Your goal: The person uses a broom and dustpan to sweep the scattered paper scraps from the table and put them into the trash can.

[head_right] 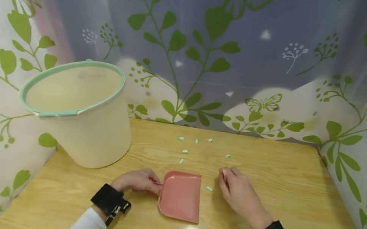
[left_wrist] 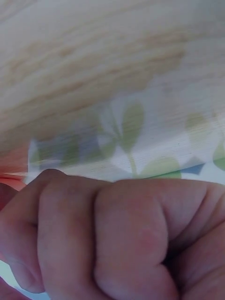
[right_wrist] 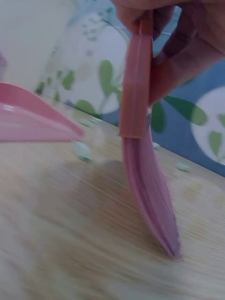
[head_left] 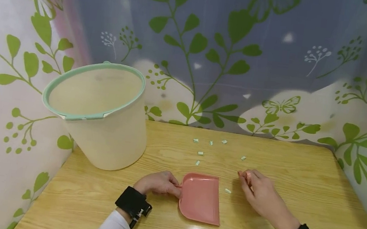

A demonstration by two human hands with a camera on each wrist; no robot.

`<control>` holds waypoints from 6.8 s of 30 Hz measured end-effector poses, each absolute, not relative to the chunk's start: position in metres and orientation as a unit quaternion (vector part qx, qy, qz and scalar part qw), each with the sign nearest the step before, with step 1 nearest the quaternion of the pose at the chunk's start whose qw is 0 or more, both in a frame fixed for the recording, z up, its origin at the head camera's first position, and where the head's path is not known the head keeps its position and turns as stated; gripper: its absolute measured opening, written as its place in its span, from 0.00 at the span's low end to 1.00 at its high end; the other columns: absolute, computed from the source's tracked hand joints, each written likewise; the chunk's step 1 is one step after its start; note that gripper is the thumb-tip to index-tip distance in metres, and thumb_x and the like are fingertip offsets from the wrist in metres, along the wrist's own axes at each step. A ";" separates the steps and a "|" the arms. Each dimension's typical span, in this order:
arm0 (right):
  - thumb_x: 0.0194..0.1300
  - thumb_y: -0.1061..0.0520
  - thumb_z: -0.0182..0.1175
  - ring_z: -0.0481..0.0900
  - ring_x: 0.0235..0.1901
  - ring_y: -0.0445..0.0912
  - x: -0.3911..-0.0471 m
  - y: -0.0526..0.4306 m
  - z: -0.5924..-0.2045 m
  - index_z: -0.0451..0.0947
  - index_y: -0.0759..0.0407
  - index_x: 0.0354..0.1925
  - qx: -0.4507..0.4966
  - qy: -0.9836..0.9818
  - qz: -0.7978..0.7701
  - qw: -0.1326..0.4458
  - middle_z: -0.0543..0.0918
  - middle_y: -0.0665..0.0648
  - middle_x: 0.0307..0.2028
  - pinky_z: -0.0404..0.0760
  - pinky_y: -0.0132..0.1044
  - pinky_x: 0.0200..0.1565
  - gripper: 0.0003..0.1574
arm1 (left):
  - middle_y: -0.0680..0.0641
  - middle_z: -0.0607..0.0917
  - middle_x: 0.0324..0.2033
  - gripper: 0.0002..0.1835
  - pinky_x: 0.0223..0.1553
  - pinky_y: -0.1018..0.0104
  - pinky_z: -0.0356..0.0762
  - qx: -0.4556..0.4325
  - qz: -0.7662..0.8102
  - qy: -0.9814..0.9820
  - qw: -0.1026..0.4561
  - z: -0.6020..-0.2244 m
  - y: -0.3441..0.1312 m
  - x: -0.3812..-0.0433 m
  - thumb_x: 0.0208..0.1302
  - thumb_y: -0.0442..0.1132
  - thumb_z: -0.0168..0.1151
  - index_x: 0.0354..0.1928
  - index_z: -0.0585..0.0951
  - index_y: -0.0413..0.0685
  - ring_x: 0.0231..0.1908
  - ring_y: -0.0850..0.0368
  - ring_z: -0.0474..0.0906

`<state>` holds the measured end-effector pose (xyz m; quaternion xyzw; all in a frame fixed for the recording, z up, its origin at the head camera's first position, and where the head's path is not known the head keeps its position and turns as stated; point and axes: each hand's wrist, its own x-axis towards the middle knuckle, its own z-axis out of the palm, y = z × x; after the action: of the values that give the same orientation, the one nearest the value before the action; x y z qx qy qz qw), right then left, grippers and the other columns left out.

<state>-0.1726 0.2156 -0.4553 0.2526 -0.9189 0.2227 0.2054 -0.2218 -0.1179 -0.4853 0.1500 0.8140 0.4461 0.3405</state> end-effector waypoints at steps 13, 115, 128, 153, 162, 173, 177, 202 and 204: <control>0.72 0.63 0.61 0.67 0.23 0.32 -0.151 0.156 -0.454 0.73 0.52 0.29 0.210 -0.898 0.344 0.176 0.76 0.48 0.29 0.71 0.28 0.23 0.14 | 0.59 0.70 0.15 0.10 0.20 0.72 0.58 0.155 0.448 0.811 0.343 -0.486 -0.117 -0.222 0.58 0.39 0.72 0.21 0.82 0.51 0.16 0.65 0.59; 0.63 0.67 0.68 0.65 0.18 0.25 -0.160 0.259 -0.446 0.85 0.53 0.44 0.283 -0.910 0.274 0.129 0.89 0.53 0.35 0.67 0.27 0.24 0.13 | 0.58 0.72 0.16 0.07 0.22 0.71 0.61 0.145 0.437 0.818 0.346 -0.486 -0.120 -0.223 0.58 0.41 0.73 0.25 0.85 0.50 0.17 0.64 0.63; 0.62 0.66 0.69 0.78 0.21 0.45 -0.164 0.269 -0.439 0.80 0.60 0.36 0.212 -0.940 0.139 0.227 0.84 0.55 0.29 0.71 0.38 0.21 0.06 | 0.58 0.67 0.13 0.12 0.17 0.71 0.54 0.127 0.443 0.813 0.356 -0.486 -0.119 -0.224 0.58 0.42 0.74 0.21 0.80 0.52 0.14 0.65 0.56; 0.74 0.62 0.59 0.67 0.24 0.35 -0.148 0.229 -0.436 0.72 0.56 0.32 0.184 -0.931 0.269 0.166 0.73 0.49 0.26 0.67 0.31 0.25 0.11 | 0.57 0.68 0.14 0.11 0.18 0.71 0.55 0.125 0.450 0.809 0.358 -0.489 -0.119 -0.223 0.58 0.42 0.74 0.22 0.82 0.51 0.14 0.64 0.57; 0.71 0.65 0.61 0.67 0.23 0.37 -0.157 0.228 -0.449 0.78 0.60 0.37 0.202 -0.941 0.180 0.205 0.74 0.50 0.25 0.68 0.30 0.23 0.04 | 0.57 0.67 0.14 0.11 0.17 0.71 0.55 0.126 0.441 0.817 0.349 -0.487 -0.119 -0.225 0.56 0.41 0.74 0.22 0.81 0.51 0.14 0.64 0.57; 0.66 0.67 0.65 0.69 0.27 0.37 -0.153 0.182 -0.451 0.68 0.52 0.22 0.220 -0.907 0.282 0.223 0.76 0.50 0.27 0.71 0.28 0.24 0.21 | 0.58 0.69 0.14 0.10 0.18 0.72 0.56 0.120 0.445 0.813 0.356 -0.487 -0.116 -0.225 0.57 0.40 0.74 0.22 0.82 0.52 0.14 0.65 0.58; 0.67 0.66 0.64 0.70 0.27 0.36 -0.153 0.166 -0.449 0.63 0.50 0.21 0.221 -0.895 0.310 0.231 0.77 0.48 0.27 0.70 0.27 0.25 0.25 | 0.58 0.68 0.14 0.09 0.17 0.72 0.55 0.122 0.447 0.812 0.356 -0.486 -0.116 -0.224 0.57 0.40 0.73 0.23 0.82 0.52 0.14 0.65 0.56; 0.65 0.70 0.66 0.88 0.38 0.48 -0.207 0.161 -0.425 0.88 0.57 0.46 0.320 -0.837 0.425 0.130 0.90 0.57 0.46 0.83 0.39 0.38 0.14 | 0.59 0.70 0.14 0.15 0.19 0.73 0.57 0.121 0.443 0.809 0.366 -0.486 -0.115 -0.225 0.57 0.39 0.73 0.17 0.77 0.54 0.15 0.66 0.59; 0.65 0.72 0.65 0.88 0.47 0.51 -0.219 0.161 -0.431 0.89 0.57 0.44 0.343 -0.838 0.401 0.135 0.89 0.57 0.47 0.85 0.44 0.44 0.15 | 0.59 0.70 0.14 0.15 0.18 0.73 0.57 0.119 0.444 0.809 0.367 -0.486 -0.115 -0.225 0.57 0.39 0.73 0.17 0.78 0.53 0.15 0.65 0.59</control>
<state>-0.2194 0.1613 -0.4309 0.3433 -0.8383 0.4015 0.1347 -0.2252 -0.1155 -0.4860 0.1189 0.8091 0.4437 0.3666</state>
